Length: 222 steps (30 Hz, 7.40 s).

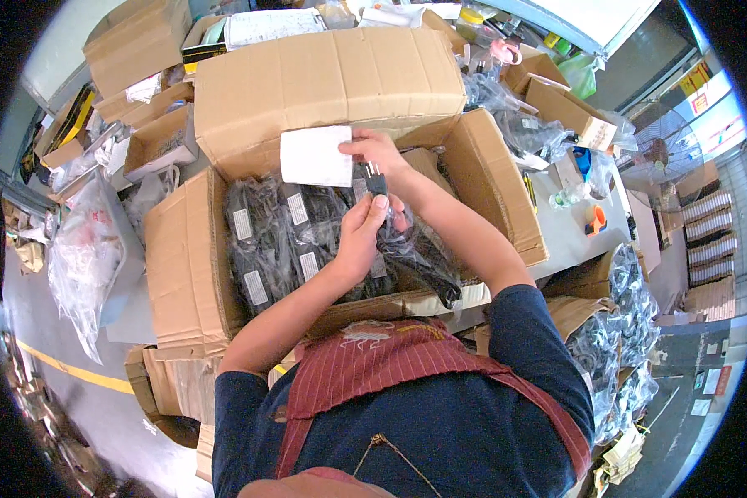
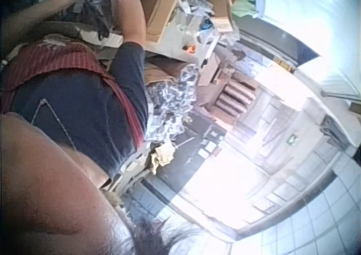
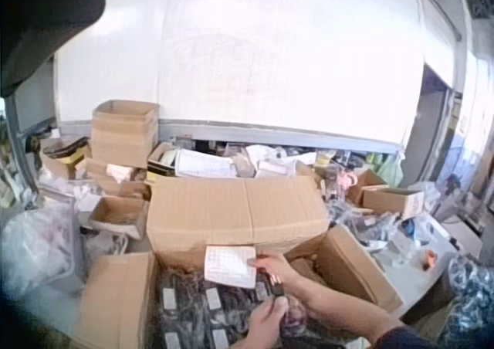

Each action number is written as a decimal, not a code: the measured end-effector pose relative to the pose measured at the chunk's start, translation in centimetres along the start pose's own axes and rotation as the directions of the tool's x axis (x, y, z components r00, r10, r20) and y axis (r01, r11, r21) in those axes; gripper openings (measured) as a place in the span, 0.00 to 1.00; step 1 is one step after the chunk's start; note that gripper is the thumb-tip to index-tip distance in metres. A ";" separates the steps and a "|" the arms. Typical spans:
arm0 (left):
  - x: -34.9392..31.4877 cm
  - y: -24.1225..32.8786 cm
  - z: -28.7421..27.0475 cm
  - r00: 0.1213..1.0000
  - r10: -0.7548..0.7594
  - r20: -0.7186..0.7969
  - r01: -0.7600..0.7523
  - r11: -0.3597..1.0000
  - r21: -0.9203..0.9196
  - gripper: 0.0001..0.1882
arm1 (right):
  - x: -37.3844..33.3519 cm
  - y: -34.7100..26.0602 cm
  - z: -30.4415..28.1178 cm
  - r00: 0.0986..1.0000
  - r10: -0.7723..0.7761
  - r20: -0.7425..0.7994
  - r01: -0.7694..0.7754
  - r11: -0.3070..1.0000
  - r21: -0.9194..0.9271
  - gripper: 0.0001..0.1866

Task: The person packs power cables into a cardboard box by placing small white instruction cards and individual cables into bags.

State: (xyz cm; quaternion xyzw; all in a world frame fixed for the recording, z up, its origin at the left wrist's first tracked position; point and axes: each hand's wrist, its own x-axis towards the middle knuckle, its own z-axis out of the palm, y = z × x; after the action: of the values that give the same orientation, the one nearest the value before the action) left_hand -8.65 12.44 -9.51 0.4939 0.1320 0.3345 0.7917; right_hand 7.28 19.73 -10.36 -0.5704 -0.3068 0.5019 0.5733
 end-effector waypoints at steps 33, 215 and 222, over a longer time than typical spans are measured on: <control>0.8 1.2 -1.5 0.976 0.153 0.158 -0.200 0.917 0.346 0.10 | -17.0 -7.6 -6.6 0.802 -0.583 0.129 0.462 0.470 -0.752 0.09; 4.2 -1.5 -3.6 0.895 -0.349 0.278 -0.369 -0.228 0.901 0.12 | -24.7 1.2 -14.9 0.895 -0.176 -0.409 0.215 0.975 0.050 0.16; 2.1 4.8 -0.6 0.971 -0.133 0.197 -0.119 0.446 0.887 0.09 | -23.5 -0.4 -10.0 0.791 -0.509 -0.339 0.442 0.859 -0.259 0.15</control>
State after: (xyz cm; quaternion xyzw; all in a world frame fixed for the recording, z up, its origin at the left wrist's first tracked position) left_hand -9.34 15.62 -5.37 0.8719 0.1943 0.1498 0.4238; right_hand 9.39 -5.41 -6.39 -0.6092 -0.3591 0.1878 0.6817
